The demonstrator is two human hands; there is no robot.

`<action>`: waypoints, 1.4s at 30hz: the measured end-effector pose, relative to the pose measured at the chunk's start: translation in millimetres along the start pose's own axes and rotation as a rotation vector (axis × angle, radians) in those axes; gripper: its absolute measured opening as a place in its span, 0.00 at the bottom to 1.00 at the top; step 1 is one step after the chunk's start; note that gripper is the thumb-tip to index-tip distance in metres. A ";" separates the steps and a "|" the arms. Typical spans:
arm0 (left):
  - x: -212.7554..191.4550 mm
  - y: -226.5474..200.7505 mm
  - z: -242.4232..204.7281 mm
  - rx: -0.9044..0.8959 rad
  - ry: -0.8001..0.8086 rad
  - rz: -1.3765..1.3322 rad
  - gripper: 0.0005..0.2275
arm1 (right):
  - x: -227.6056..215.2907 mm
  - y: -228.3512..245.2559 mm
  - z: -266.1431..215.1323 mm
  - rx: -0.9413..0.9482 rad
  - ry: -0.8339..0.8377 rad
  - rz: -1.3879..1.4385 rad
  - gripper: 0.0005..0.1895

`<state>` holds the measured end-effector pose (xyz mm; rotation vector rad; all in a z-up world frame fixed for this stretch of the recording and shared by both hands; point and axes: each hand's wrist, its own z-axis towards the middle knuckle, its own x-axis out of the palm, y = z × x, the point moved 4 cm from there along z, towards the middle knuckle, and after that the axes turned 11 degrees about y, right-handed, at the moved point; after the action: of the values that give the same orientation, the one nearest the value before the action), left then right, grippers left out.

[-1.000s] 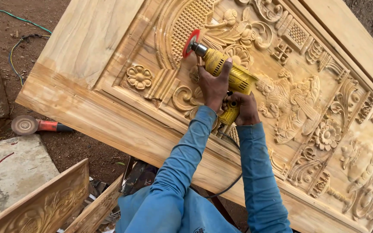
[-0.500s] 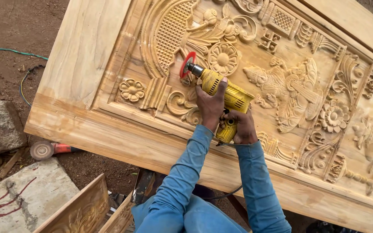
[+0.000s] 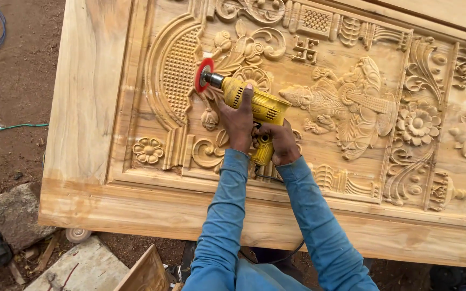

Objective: The person plugs a power cord into an extension box and uses a power tool with a brush attachment to clean the intricate carvings on a large wooden door. Throughout the process, they move the tool across different sections and occasionally touch the wood surface by hand.

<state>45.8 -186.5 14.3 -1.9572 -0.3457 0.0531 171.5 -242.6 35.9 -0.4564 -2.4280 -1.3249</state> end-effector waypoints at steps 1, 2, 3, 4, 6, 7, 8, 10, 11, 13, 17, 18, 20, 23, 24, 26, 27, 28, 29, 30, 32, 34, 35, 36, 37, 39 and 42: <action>3.6 -6.4 5.3 0.003 0.006 0.009 0.41 | 2.7 3.1 2.7 -0.005 -0.002 0.009 0.17; 5.6 -12.1 9.6 0.016 0.038 -0.004 0.41 | 6.8 5.1 4.9 -0.025 0.000 -0.002 0.16; 6.2 -17.8 14.1 0.029 0.069 -0.016 0.42 | 11.9 6.3 7.2 -0.045 0.001 -0.014 0.14; 9.5 -17.3 16.2 0.032 0.060 -0.014 0.42 | 13.5 10.3 8.0 -0.041 0.011 -0.013 0.14; 16.6 -13.6 21.4 -0.041 0.084 0.058 0.43 | 14.8 20.1 9.5 -0.093 -0.041 0.026 0.15; 20.5 -19.3 24.5 -0.039 0.071 0.056 0.43 | 13.0 22.6 12.8 -0.088 -0.031 0.024 0.15; 27.4 -19.7 21.8 -0.072 0.090 0.065 0.42 | 5.9 23.4 9.3 -0.082 -0.072 0.032 0.15; 42.7 -14.2 21.2 -0.113 0.101 0.065 0.42 | -10.1 25.3 7.7 -0.067 -0.113 0.030 0.15; 52.0 -10.7 23.2 -0.090 0.110 0.061 0.42 | -18.0 28.7 9.2 -0.093 -0.104 0.020 0.14; 63.0 -9.4 34.2 -0.052 0.112 0.050 0.43 | -27.9 35.0 19.8 -0.126 -0.081 0.003 0.14; 77.0 -14.5 47.9 -0.070 0.133 0.073 0.41 | -41.5 45.2 34.6 -0.097 -0.065 0.032 0.11; 76.7 -14.5 47.0 -0.096 0.144 0.064 0.39 | -43.5 43.5 34.3 -0.077 -0.090 0.040 0.12; 71.0 6.4 45.5 -0.081 0.139 0.073 0.41 | -32.8 38.3 23.7 -0.008 -0.111 0.087 0.11; 49.4 -10.3 16.8 -0.044 0.132 0.006 0.39 | -12.8 29.1 5.0 -0.001 -0.074 0.124 0.13; 40.0 -20.4 -1.2 -0.039 0.127 -0.068 0.36 | -6.2 25.1 -6.2 -0.053 -0.025 0.114 0.16; 41.3 -11.9 -3.1 -0.054 0.177 -0.094 0.36 | -12.3 20.9 -14.3 -0.076 -0.059 0.085 0.18; 39.3 -7.8 -5.1 -0.062 0.202 -0.123 0.35 | -12.9 17.1 -19.5 -0.086 -0.072 0.051 0.19; 46.2 -10.1 -3.2 -0.067 0.207 -0.119 0.35 | -19.8 14.9 -18.4 -0.086 -0.079 0.055 0.19; 53.0 -13.0 -2.2 -0.089 0.248 -0.076 0.37 | -25.4 13.8 -18.6 -0.122 -0.099 0.063 0.19; 60.2 -21.5 6.9 -0.092 0.280 -0.036 0.38 | -28.5 17.7 -9.8 -0.167 -0.102 0.067 0.19; 81.9 -9.5 26.1 -0.091 0.291 -0.003 0.36 | -41.1 30.1 4.3 -0.151 -0.131 0.093 0.18; 98.4 -13.5 37.8 -0.102 0.303 0.031 0.34 | -46.0 46.4 12.4 -0.127 -0.167 0.119 0.17; 103.8 -22.5 38.5 -0.092 0.317 -0.024 0.34 | -43.4 57.7 12.8 -0.163 -0.151 0.079 0.16; 106.2 -31.2 40.3 -0.083 0.325 -0.075 0.34 | -39.1 67.0 14.6 -0.195 -0.131 0.042 0.14; 110.9 -26.9 45.3 -0.080 0.319 -0.070 0.34 | -37.9 68.9 16.5 -0.193 -0.124 0.046 0.14; 126.2 -14.4 52.5 -0.107 0.447 -0.017 0.32 | -41.7 72.6 16.9 -0.210 -0.216 0.019 0.13; 136.0 -9.0 57.4 -0.139 0.359 0.193 0.34 | -54.6 71.1 22.7 -0.301 -0.207 0.087 0.12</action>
<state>162.7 -96.0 15.9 -2.0839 0.0779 -0.2002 247.8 -193.2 53.1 -0.8044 -2.3402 -1.6860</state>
